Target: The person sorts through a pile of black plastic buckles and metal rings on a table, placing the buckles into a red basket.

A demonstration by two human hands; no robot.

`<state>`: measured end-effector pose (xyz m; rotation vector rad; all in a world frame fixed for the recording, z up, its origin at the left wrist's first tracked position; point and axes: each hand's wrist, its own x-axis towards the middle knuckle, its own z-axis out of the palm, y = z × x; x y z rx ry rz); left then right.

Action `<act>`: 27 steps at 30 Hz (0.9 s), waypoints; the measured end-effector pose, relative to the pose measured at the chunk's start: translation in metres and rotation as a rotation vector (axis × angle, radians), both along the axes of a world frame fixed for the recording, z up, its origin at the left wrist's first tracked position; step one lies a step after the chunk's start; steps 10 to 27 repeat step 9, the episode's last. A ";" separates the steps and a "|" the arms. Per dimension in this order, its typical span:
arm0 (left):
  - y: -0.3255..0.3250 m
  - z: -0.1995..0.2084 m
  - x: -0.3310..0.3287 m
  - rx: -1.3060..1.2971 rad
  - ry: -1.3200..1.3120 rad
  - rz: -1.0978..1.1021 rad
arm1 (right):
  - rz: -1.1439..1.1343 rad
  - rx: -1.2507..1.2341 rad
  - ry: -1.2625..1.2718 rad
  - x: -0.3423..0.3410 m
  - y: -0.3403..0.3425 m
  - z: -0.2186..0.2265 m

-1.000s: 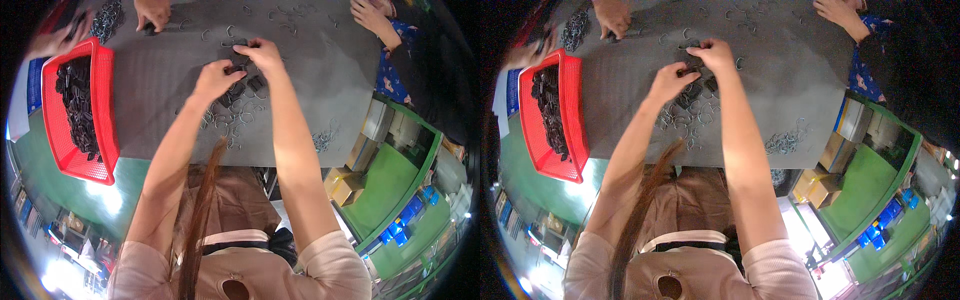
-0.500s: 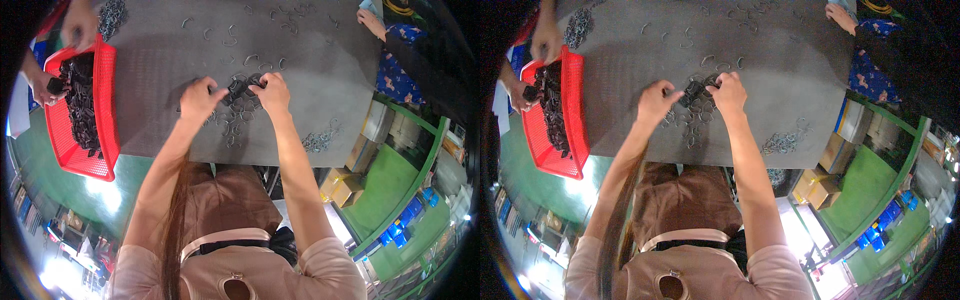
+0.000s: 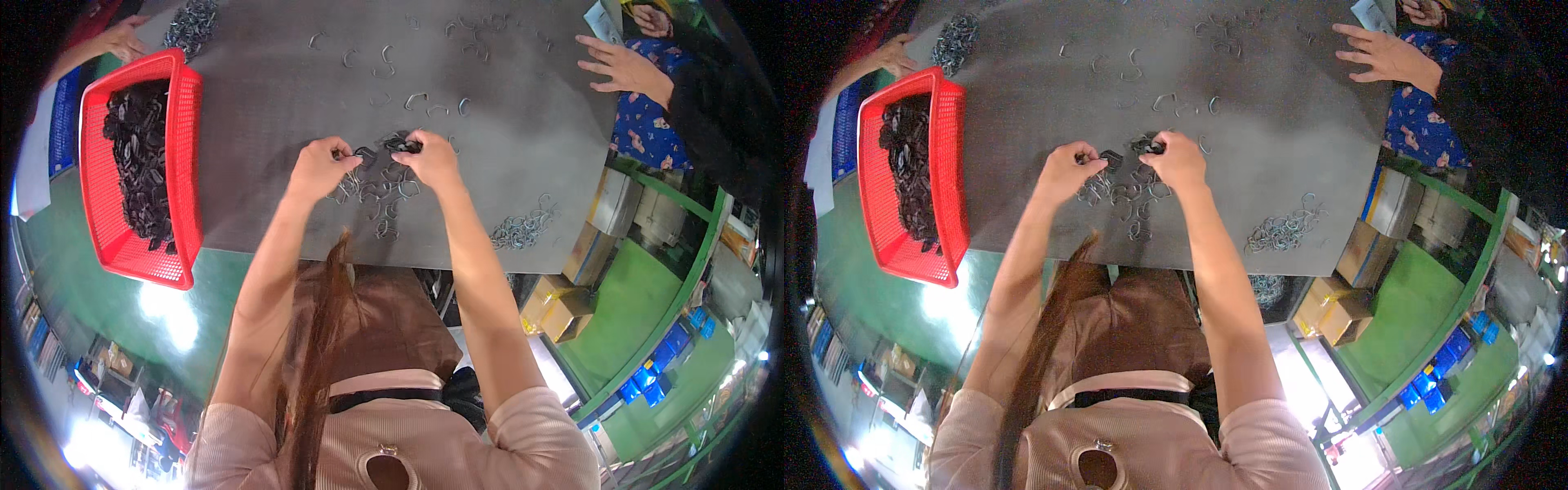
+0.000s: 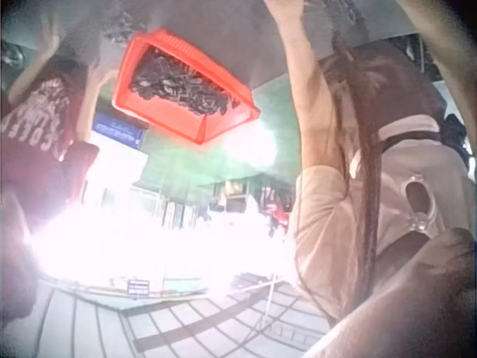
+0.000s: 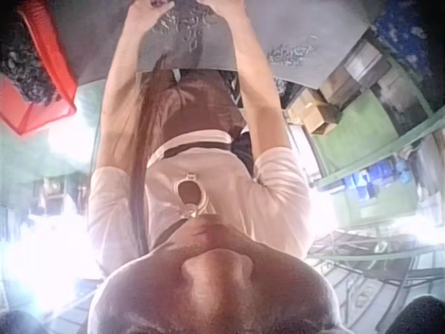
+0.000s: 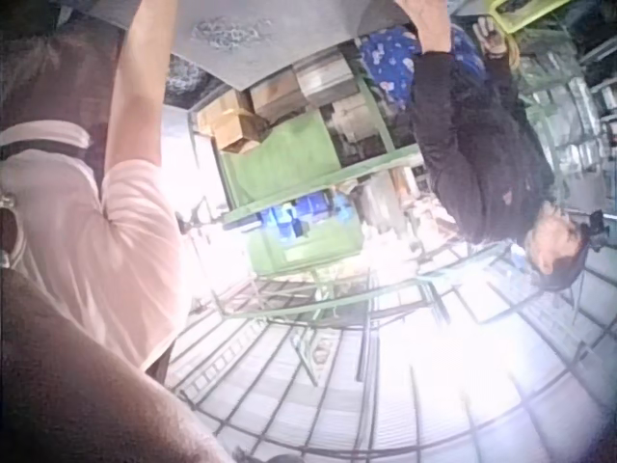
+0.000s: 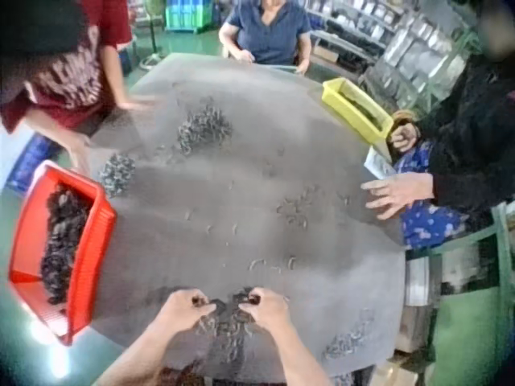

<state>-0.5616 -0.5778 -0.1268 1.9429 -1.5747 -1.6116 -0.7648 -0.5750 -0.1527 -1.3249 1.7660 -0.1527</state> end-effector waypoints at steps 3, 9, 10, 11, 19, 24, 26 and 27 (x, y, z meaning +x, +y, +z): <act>-0.003 0.020 0.027 0.104 0.063 0.131 | -0.076 0.040 -0.143 -0.015 0.004 0.000; -0.005 0.032 0.066 0.317 0.215 0.182 | -0.182 0.255 -0.162 -0.009 -0.008 0.033; -0.005 0.032 0.066 0.317 0.215 0.182 | -0.182 0.255 -0.162 -0.009 -0.008 0.033; -0.005 0.032 0.066 0.317 0.215 0.182 | -0.182 0.255 -0.162 -0.009 -0.008 0.033; -0.005 0.032 0.066 0.317 0.215 0.182 | -0.182 0.255 -0.162 -0.009 -0.008 0.033; -0.005 0.032 0.066 0.317 0.215 0.182 | -0.182 0.255 -0.162 -0.009 -0.008 0.033; -0.005 0.032 0.066 0.317 0.215 0.182 | -0.182 0.255 -0.162 -0.009 -0.008 0.033; -0.005 0.032 0.066 0.317 0.215 0.182 | -0.182 0.255 -0.162 -0.009 -0.008 0.033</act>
